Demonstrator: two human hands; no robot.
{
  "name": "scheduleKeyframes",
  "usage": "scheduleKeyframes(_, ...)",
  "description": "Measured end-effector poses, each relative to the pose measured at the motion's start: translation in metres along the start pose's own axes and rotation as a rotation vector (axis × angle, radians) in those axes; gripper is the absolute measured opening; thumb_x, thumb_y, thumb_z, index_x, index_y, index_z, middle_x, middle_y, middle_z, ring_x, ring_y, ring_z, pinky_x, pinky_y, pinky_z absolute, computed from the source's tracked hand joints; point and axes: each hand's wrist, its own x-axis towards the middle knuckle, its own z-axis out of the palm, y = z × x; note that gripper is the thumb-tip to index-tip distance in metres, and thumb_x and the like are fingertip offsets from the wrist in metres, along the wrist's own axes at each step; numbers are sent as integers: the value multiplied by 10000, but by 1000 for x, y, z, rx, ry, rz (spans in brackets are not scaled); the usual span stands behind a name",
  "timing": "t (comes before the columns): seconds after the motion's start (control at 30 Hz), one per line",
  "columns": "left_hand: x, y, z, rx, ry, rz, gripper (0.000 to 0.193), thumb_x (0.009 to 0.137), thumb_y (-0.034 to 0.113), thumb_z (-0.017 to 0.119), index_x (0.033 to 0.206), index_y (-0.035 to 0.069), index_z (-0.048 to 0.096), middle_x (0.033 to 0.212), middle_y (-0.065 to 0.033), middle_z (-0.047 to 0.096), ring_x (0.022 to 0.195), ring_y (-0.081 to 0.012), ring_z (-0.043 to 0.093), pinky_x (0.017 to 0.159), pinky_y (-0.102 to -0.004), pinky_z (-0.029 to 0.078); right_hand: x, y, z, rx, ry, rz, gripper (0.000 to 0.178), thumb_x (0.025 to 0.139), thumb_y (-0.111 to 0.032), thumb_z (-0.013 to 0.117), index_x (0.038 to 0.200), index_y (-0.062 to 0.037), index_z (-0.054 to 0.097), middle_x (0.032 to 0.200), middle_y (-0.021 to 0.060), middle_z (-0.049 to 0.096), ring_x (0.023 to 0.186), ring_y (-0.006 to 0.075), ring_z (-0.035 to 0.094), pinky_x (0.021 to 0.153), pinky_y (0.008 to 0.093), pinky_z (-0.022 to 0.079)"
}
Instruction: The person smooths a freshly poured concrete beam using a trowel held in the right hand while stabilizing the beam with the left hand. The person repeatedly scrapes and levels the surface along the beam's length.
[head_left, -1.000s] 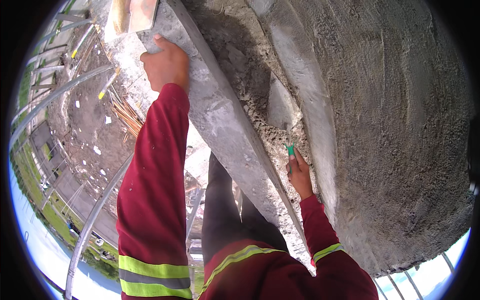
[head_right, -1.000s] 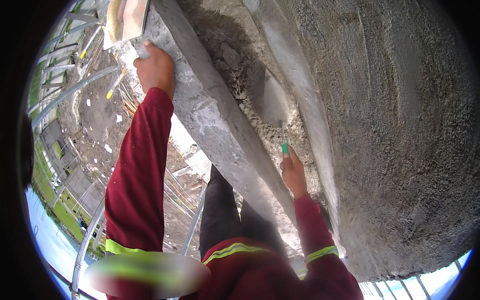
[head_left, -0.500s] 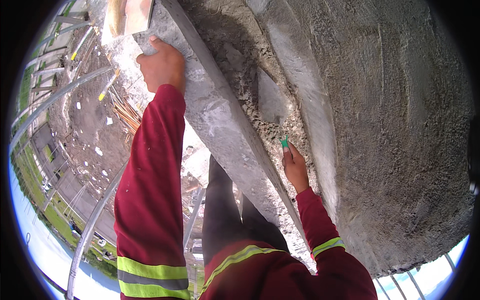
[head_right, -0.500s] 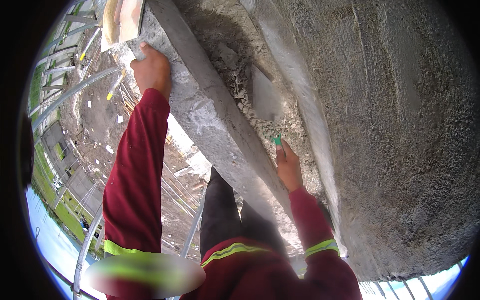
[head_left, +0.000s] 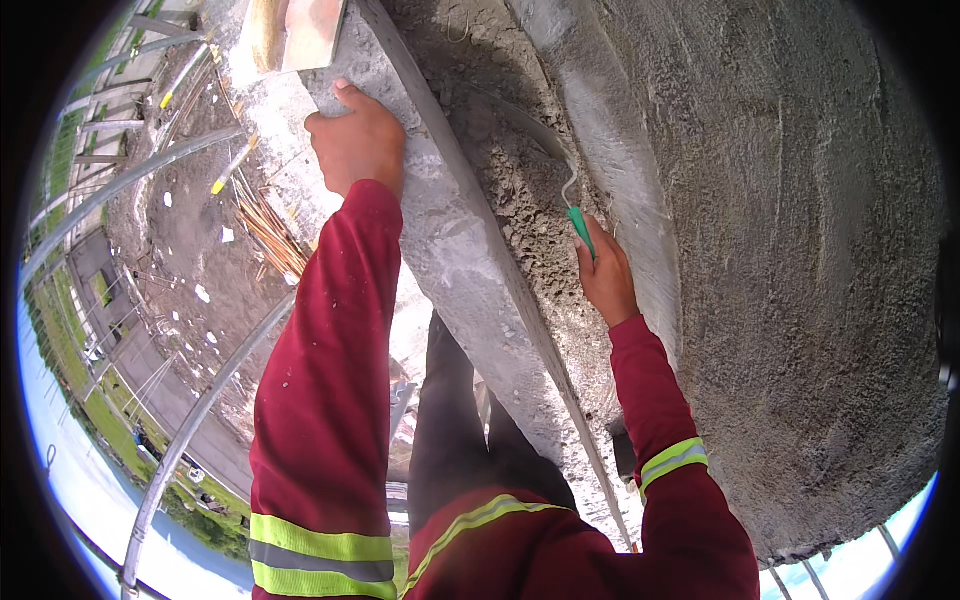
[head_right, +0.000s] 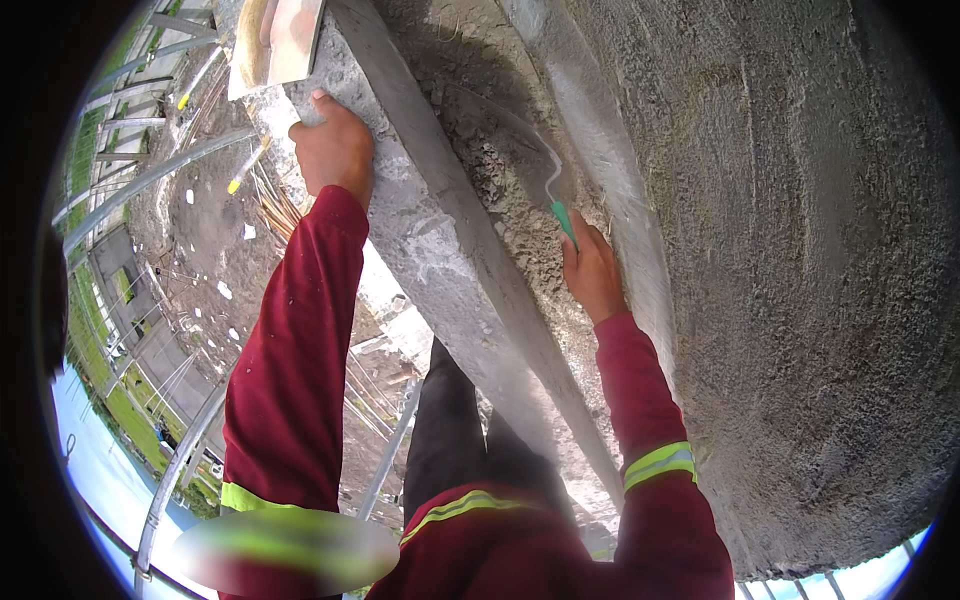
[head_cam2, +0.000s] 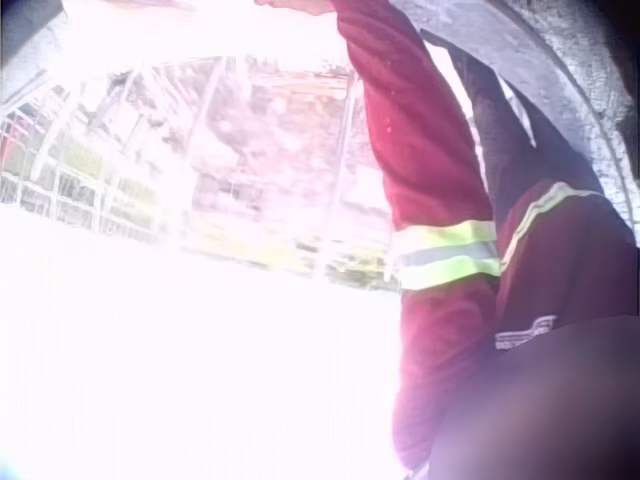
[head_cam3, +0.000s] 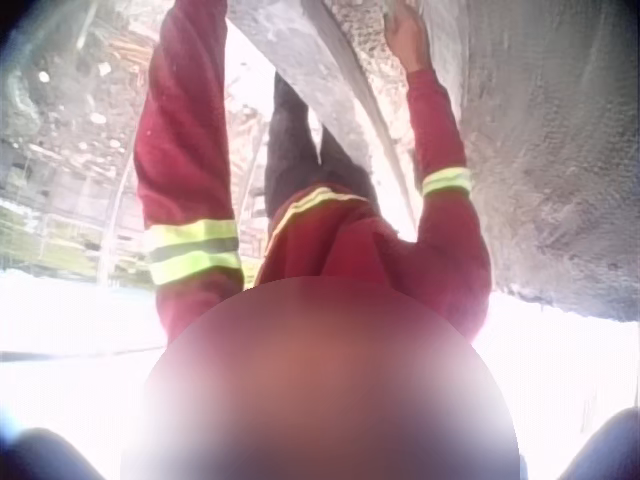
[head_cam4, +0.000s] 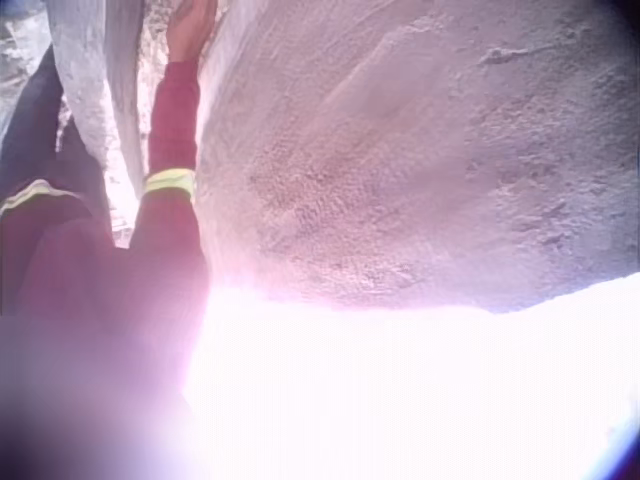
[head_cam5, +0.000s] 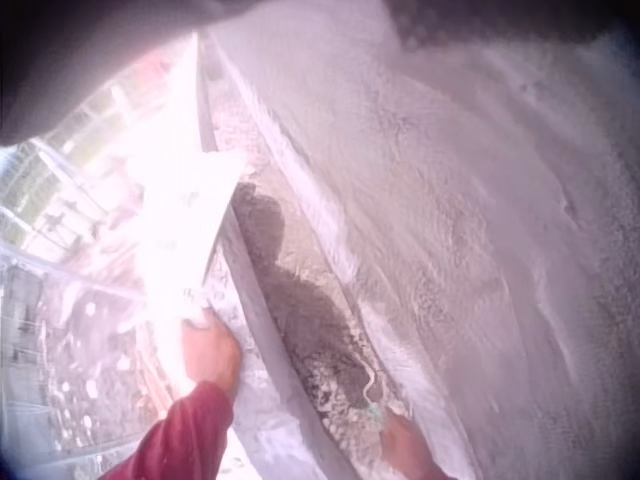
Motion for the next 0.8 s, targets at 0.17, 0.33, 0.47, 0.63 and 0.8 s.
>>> scheduleKeyframes(0.17, -3, 1, -1, 14, -20, -20, 770, 1063, 615, 403, 1436, -50, 509, 1364, -267, 654, 1262, -437, 646, 1072, -529, 488, 70, -5, 40, -46, 67, 102, 498, 1066, -193, 543, 1548, -129, 438, 1020, 324, 706, 979, 539, 680, 856, 596, 539)
scheduleKeyframes(0.33, -3, 2, -3, -2, -39, -27, 770, 1066, 621, 399, 1423, -52, 510, 1372, -269, 643, 1260, -438, 644, 1070, -528, 491, 42, 1, 48, -61, -273, 57, 482, 1077, -210, 524, 1534, -124, 397, 920, 313, 716, 870, 552, 686, 778, 640, 517)
scheduleKeyframes(0.47, -1, 3, -3, 1, -43, -29, 775, 1068, 622, 400, 1433, -54, 499, 1385, -260, 636, 1253, -431, 647, 1064, -529, 494, -7, 6, 4, -127, -301, 104, 515, 1064, -184, 543, 1548, -106, 383, 935, 314, 719, 879, 551, 687, 776, 648, 509)
scheduleKeyframes(0.63, -2, 1, -2, -7, -44, -21, 769, 1067, 616, 398, 1435, -52, 499, 1390, -254, 635, 1258, -428, 645, 1063, -531, 493, 88, -15, 19, -152, 23, 18, 379, 1037, -118, 557, 1391, -29, 453, 923, 316, 721, 885, 539, 695, 769, 634, 521)
scheduleKeyframes(0.8, -3, -2, -1, -15, -24, -17, 766, 1065, 613, 399, 1424, -54, 506, 1368, -256, 646, 1250, -430, 650, 1054, -533, 499, 127, -18, 66, -234, -234, -114, 380, 992, -46, 536, 1358, -2, 444, 873, 340, 704, 852, 527, 703, 745, 617, 526)
